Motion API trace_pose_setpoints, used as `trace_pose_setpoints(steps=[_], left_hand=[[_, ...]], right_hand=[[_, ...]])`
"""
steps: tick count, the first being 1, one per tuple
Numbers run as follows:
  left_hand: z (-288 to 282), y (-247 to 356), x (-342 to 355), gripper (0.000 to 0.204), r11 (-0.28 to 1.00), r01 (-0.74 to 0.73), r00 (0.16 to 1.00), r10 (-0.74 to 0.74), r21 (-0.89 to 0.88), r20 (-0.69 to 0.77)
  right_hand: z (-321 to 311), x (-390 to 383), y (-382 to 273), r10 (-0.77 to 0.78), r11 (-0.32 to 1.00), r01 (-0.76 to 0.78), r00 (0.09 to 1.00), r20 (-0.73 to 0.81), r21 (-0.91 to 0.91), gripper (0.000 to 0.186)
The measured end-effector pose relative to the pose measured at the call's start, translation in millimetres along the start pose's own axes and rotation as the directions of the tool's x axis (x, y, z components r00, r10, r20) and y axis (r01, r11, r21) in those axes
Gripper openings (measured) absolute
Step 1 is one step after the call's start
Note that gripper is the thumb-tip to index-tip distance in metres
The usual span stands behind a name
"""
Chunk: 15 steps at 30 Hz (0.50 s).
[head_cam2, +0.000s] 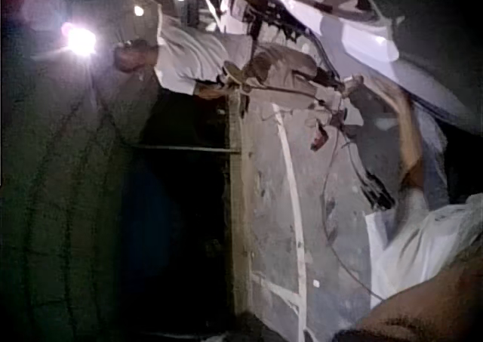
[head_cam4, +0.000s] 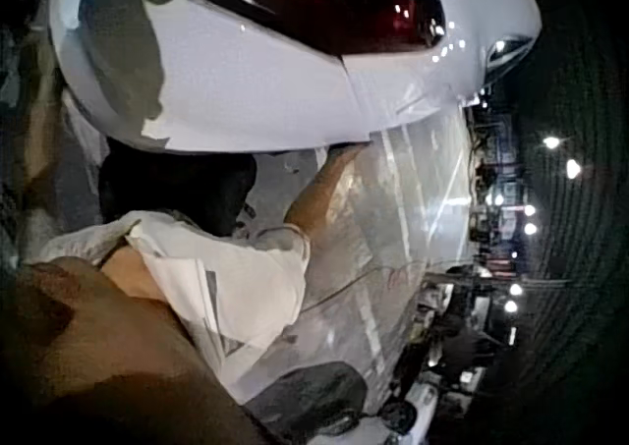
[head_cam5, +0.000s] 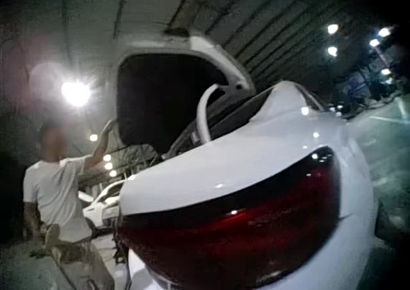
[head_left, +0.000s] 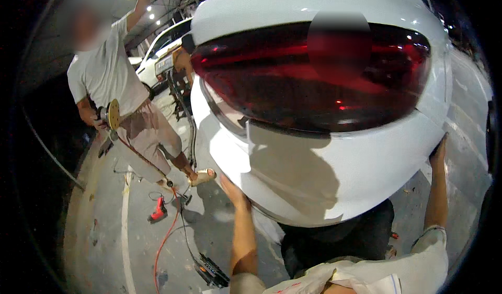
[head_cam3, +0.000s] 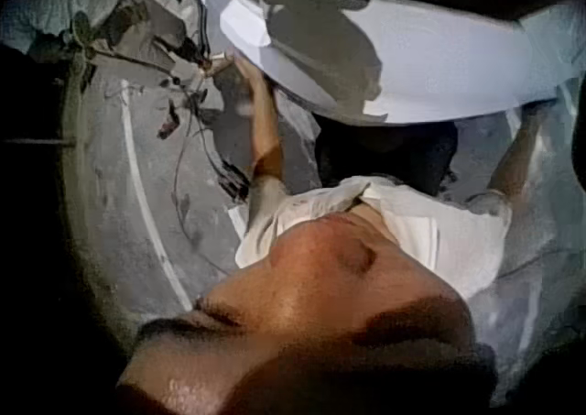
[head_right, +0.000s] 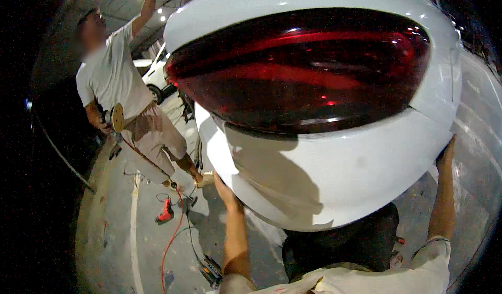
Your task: The person prepares a tube of adhesive and applies it to the mounting edge of a white car bumper. They then position the bumper against the rear of a white sedan, aligning it with the taillights and body panels. The person presses the bumper into place and smooths the surface to ensure proper adhesion.
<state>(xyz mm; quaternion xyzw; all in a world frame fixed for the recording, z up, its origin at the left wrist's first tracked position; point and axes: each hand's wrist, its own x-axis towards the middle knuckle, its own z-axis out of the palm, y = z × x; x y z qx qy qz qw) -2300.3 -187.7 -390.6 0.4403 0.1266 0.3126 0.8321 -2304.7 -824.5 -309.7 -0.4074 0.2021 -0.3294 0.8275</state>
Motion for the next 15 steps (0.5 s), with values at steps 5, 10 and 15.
trace_pose_setpoints(steps=[5,10,15], left_hand=[[23,-56,-158,0.072,0.870,-0.452,0.889,0.458,0.198,0.015],[-69,-93,-122,0.074,0.541,-0.751,0.649,0.710,0.379,0.271],[-8,-30,-183,0.062,0.829,-0.486,0.862,0.508,0.277,-0.006]], right_hand=[[-108,64,19,-0.149,0.989,0.135,0.929,0.338,0.063,0.080],[-86,38,38,-0.136,0.989,0.143,0.982,0.127,-0.047,0.092],[-101,3,33,-0.171,0.983,0.175,0.983,0.067,-0.052,0.083]])
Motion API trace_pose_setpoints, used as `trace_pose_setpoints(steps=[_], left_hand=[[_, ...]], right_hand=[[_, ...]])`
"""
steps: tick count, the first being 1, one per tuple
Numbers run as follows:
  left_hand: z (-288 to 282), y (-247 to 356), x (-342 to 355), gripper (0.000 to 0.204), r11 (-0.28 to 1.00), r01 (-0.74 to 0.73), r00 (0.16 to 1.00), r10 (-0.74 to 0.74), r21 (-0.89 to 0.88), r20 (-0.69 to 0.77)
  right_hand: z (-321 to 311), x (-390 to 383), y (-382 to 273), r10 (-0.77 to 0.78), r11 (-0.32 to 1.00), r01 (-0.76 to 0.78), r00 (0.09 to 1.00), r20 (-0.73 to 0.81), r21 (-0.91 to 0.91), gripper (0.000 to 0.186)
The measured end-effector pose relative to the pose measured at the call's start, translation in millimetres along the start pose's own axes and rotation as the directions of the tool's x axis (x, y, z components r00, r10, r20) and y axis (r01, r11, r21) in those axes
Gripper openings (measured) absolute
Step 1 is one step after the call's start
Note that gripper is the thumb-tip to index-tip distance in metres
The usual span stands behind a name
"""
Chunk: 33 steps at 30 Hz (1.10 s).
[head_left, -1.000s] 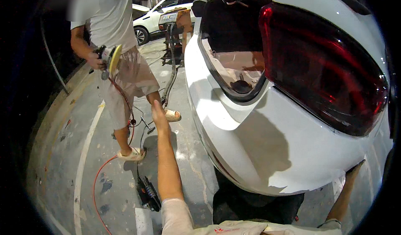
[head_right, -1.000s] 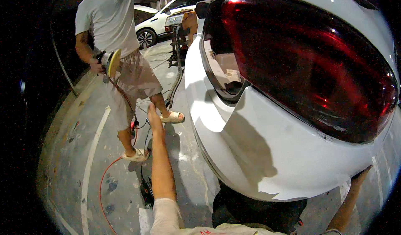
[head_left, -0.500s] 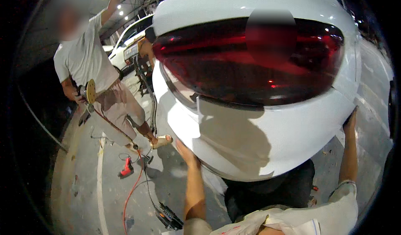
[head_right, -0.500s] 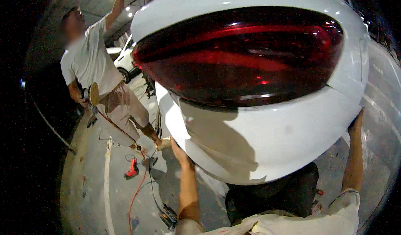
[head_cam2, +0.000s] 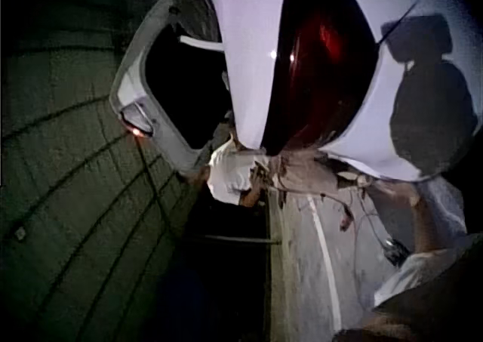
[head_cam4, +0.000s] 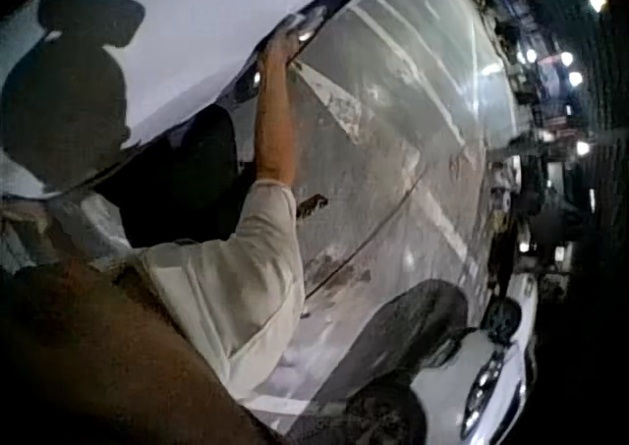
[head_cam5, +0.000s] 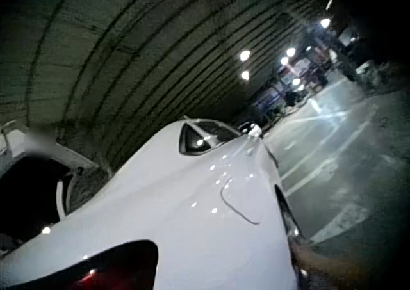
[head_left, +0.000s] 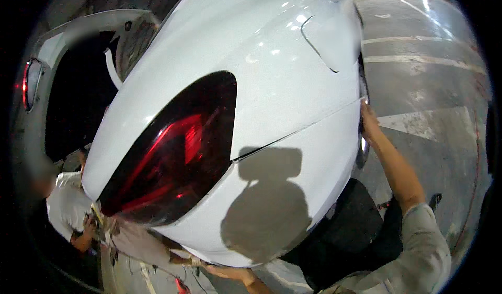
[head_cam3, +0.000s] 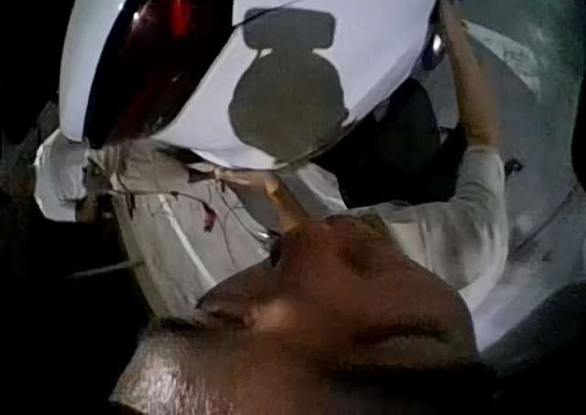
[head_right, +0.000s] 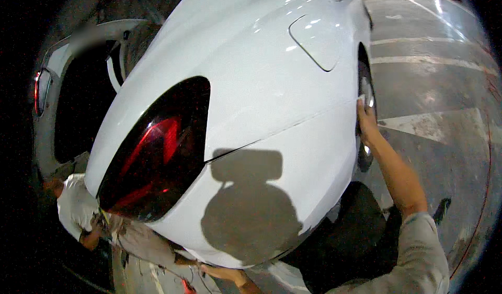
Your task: The person prepares a tube of adhesive and applies it to the mounting edge of a white car bumper. They then position the bumper against the rear of a white sedan, aligning it with the taillights and body panels. The person presses the bumper into place and smooths the surface to ensure proper adhesion.
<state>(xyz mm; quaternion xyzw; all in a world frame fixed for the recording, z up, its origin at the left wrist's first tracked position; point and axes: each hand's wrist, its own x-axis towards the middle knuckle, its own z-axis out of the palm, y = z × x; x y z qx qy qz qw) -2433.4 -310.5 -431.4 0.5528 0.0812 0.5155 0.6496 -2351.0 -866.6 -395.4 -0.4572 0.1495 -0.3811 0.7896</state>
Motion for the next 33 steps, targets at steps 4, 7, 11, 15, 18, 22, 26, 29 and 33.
trace_pose_setpoints(steps=[4,7,11,15,18,22,26,29,33], left_hand=[[64,77,-62,0.067,0.758,-0.370,0.929,0.301,0.537,0.216],[118,101,-86,0.086,0.538,-0.635,0.773,0.433,0.555,0.464],[172,116,-104,0.073,0.177,-0.653,0.658,0.613,0.736,0.437],[201,127,-104,0.069,0.011,-0.734,0.536,0.623,0.679,0.569],[222,149,-88,0.071,-0.003,-0.739,0.519,0.634,0.673,0.573],[221,148,-81,0.078,-0.003,-0.737,0.518,0.640,0.676,0.567],[221,141,-73,0.080,-0.005,-0.734,0.514,0.649,0.679,0.561],[209,139,-65,0.086,0.019,-0.734,0.517,0.663,0.679,0.541],[219,143,-67,0.090,0.063,-0.744,0.528,0.666,0.665,0.527]], right_hand=[[-26,8,10,0.101,0.993,-0.098,0.994,0.047,-0.066,0.081],[-37,23,29,-0.023,0.990,0.036,0.995,0.093,-0.139,0.074],[-13,8,30,-0.042,0.951,0.048,0.999,0.026,-0.305,0.066],[-50,39,76,-0.100,0.927,0.140,0.986,0.133,-0.347,0.065],[-27,35,50,0.069,0.955,-0.164,0.934,0.351,0.249,0.058],[-54,70,94,-0.578,0.573,0.792,0.573,0.581,-0.211,0.056],[-105,73,190,-0.226,0.300,0.735,0.674,0.703,-0.608,0.058],[-60,40,135,-0.208,0.556,0.631,0.736,0.645,-0.541,0.053],[-21,27,66,0.105,0.993,-0.119,0.806,0.583,-0.015,0.051]])
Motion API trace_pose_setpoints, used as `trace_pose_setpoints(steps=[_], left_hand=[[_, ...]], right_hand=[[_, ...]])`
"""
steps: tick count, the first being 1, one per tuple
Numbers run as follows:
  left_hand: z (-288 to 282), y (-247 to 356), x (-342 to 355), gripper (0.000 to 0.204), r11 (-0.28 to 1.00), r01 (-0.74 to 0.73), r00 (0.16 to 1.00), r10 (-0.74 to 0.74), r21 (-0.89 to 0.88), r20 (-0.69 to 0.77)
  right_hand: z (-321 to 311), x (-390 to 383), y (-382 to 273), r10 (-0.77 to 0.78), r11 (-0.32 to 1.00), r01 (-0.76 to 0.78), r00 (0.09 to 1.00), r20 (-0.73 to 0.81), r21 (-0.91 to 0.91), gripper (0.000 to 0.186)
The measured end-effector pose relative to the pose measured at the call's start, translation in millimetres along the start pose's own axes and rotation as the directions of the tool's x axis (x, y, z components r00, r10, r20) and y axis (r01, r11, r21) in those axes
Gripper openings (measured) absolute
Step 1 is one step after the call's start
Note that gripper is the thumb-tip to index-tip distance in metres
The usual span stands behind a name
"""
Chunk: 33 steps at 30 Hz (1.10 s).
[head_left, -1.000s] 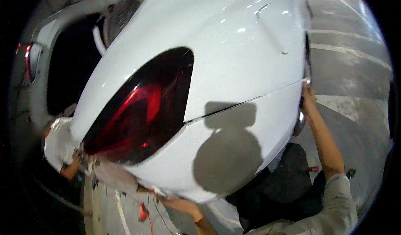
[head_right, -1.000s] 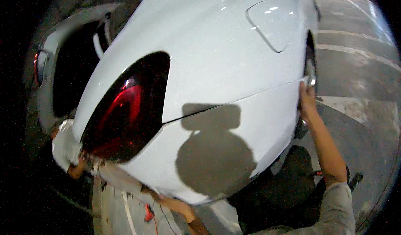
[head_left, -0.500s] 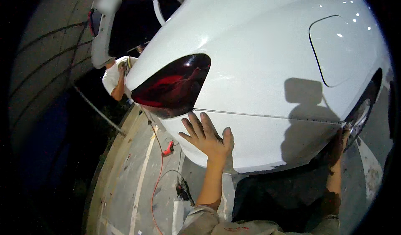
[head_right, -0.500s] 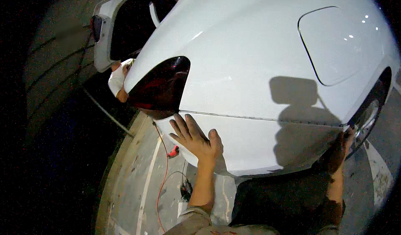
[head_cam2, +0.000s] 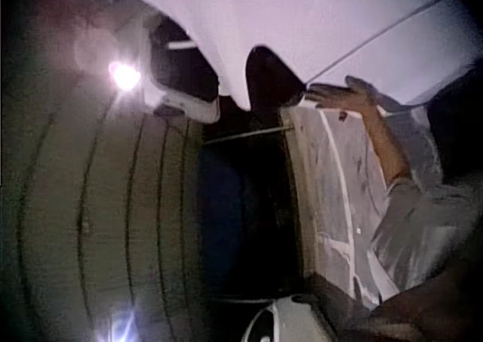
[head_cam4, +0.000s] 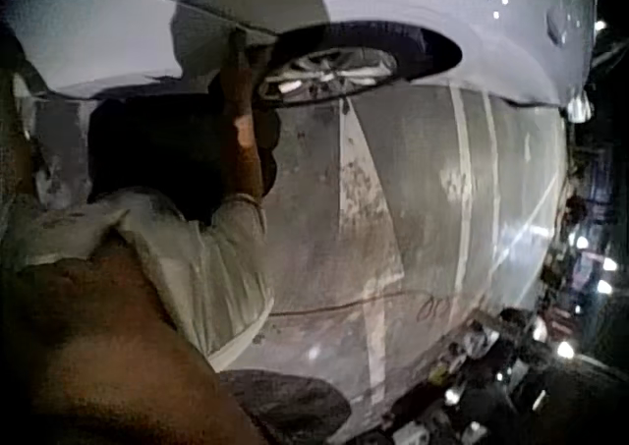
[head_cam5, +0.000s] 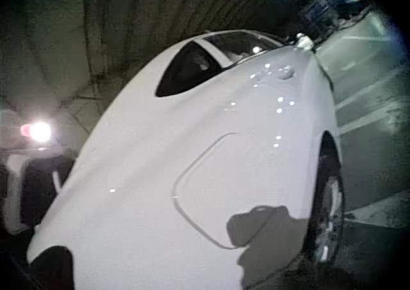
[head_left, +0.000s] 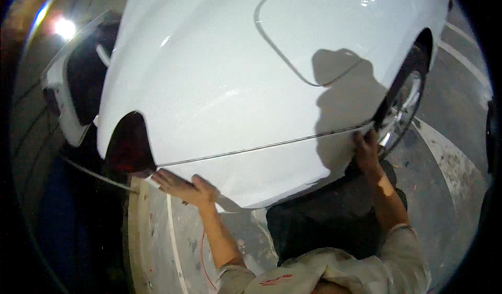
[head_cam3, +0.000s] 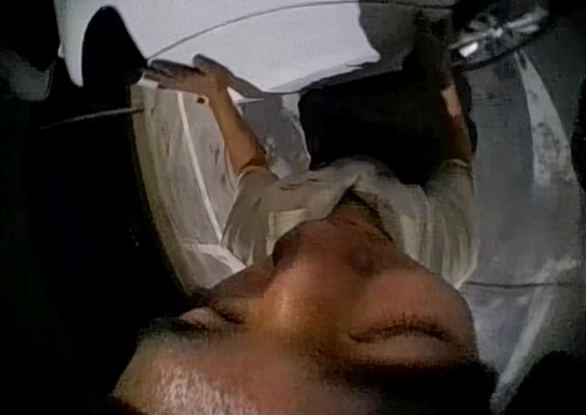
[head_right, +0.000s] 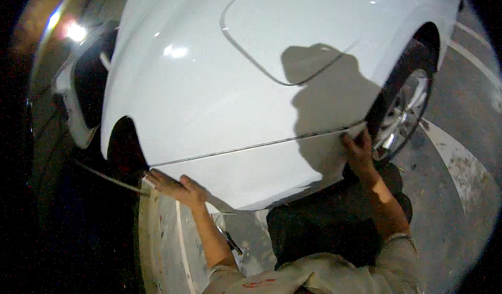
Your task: The person prepares a tube of adhesive and applies it to the mounting edge of a white car bumper. They then position the bumper against the rear of a white sedan, aligning it with the taillights and body panels. The person presses the bumper into place and smooths the surface to ensure proper adhesion.
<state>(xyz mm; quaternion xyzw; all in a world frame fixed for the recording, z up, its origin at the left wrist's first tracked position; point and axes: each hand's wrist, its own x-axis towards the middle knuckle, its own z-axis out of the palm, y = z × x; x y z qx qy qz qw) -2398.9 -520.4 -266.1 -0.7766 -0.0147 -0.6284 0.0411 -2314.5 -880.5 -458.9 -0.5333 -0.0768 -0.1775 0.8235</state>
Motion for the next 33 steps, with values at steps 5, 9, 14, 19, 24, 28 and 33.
trace_pose_setpoints(steps=[5,9,14,19,24,28,33], left_hand=[[5,4,3,0.098,0.992,-0.036,0.999,0.036,-0.121,0.001],[-3,-5,-1,0.088,0.999,-0.049,0.998,0.050,-0.021,0.024],[1,-1,6,0.077,0.979,-0.156,0.987,0.159,0.127,-0.012],[0,-4,9,0.075,0.979,-0.161,0.986,0.164,0.125,-0.010],[-5,-9,7,0.072,0.967,-0.206,0.978,0.207,0.154,0.005],[-2,-10,4,0.071,0.956,-0.215,0.977,0.214,0.198,0.029],[1,-8,6,0.074,0.965,-0.200,0.979,0.204,0.170,-0.011]], right_hand=[[1,-2,-14,0.168,0.975,-0.169,0.986,0.019,0.144,0.054],[9,-9,12,0.128,0.974,-0.144,0.987,0.099,0.173,0.054],[9,-7,8,-0.027,0.974,0.002,0.994,0.106,0.224,0.059],[15,-5,0,0.158,0.933,-0.175,0.984,0.081,0.315,0.064],[17,-10,13,0.187,0.926,-0.244,0.960,0.211,0.289,0.062],[33,-12,3,-0.115,0.988,0.141,0.942,-0.315,0.062,0.049],[38,-18,8,0.065,0.979,0.008,0.933,-0.353,0.202,0.046]])
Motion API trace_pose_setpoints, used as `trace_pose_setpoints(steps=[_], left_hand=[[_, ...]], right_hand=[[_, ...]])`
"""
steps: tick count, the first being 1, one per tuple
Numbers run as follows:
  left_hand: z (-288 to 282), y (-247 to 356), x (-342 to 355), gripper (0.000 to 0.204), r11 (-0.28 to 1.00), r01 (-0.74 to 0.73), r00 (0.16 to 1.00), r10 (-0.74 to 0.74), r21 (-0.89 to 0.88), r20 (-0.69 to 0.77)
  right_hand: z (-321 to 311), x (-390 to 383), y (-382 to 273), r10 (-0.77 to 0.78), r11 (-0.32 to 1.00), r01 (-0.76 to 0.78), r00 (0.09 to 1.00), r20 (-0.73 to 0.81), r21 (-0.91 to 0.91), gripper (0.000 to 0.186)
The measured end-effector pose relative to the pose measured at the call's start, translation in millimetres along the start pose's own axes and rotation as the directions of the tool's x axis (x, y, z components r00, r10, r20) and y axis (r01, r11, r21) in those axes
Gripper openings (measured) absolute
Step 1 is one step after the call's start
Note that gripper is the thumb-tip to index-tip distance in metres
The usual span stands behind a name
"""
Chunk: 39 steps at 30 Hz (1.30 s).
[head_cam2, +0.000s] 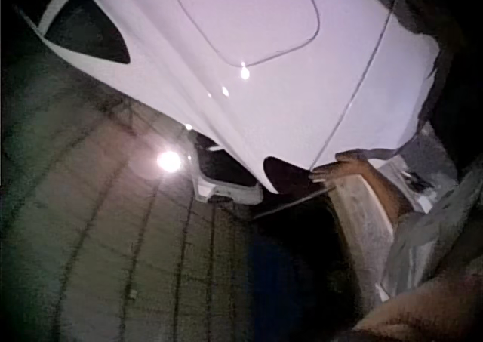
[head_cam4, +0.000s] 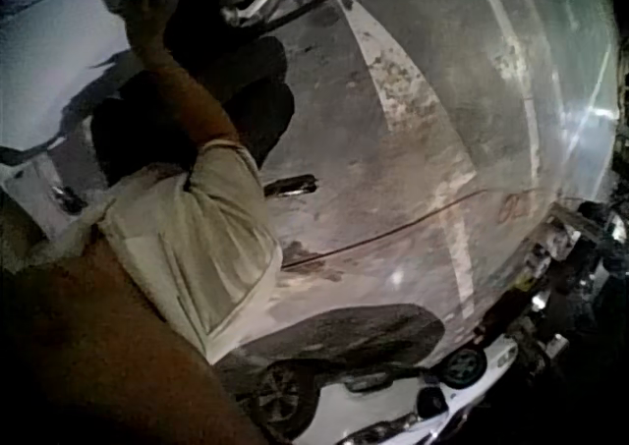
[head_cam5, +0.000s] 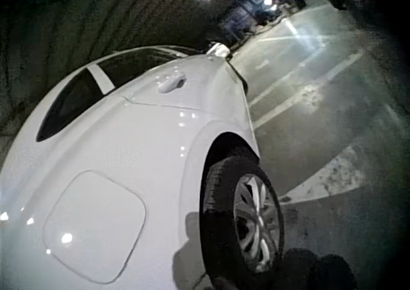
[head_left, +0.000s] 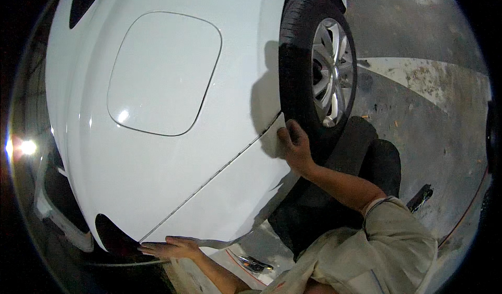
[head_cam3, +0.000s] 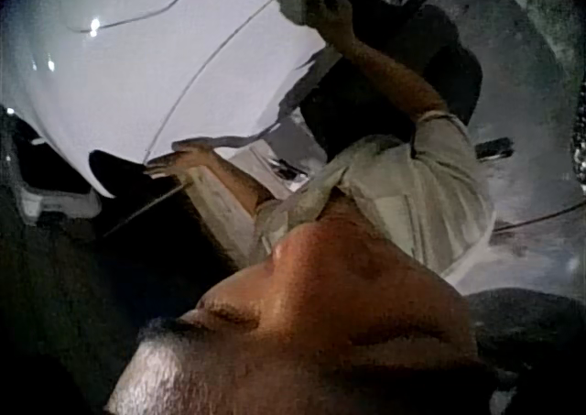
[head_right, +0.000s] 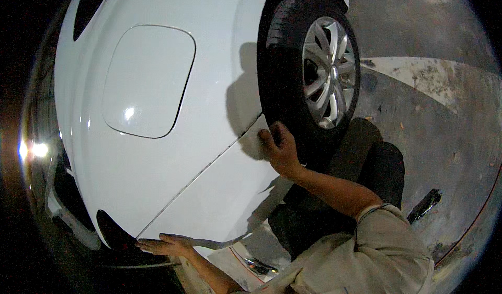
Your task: The person prepares a tube of adhesive and applies it to the mounting edge of a white car bumper. They then position the bumper against the rear of a white sedan, aligning it with the taillights and body panels. The person presses the bumper into place and smooths the surface to ensure proper adhesion.
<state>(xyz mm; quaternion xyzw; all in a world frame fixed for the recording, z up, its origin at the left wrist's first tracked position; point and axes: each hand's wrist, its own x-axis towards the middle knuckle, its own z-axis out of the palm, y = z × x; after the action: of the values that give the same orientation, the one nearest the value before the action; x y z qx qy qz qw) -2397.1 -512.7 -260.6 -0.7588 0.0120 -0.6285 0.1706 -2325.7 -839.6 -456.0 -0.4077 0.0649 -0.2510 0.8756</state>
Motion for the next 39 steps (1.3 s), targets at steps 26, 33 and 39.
trace_pose_setpoints(steps=[26,33,39], left_hand=[[3,12,-28,0.074,0.988,0.155,0.977,-0.149,-0.025,0.155],[7,193,-51,0.059,0.749,-0.546,0.737,0.643,-0.375,0.210],[16,214,-54,0.054,0.751,-0.536,0.772,0.621,-0.386,0.135]], right_hand=[[9,-1,7,0.055,0.998,-0.059,0.982,-0.179,-0.018,0.036],[17,-4,9,0.055,0.996,-0.040,0.978,-0.202,0.079,0.039],[-3,5,-3,-0.279,0.904,0.208,0.949,-0.147,-0.373,0.041]])
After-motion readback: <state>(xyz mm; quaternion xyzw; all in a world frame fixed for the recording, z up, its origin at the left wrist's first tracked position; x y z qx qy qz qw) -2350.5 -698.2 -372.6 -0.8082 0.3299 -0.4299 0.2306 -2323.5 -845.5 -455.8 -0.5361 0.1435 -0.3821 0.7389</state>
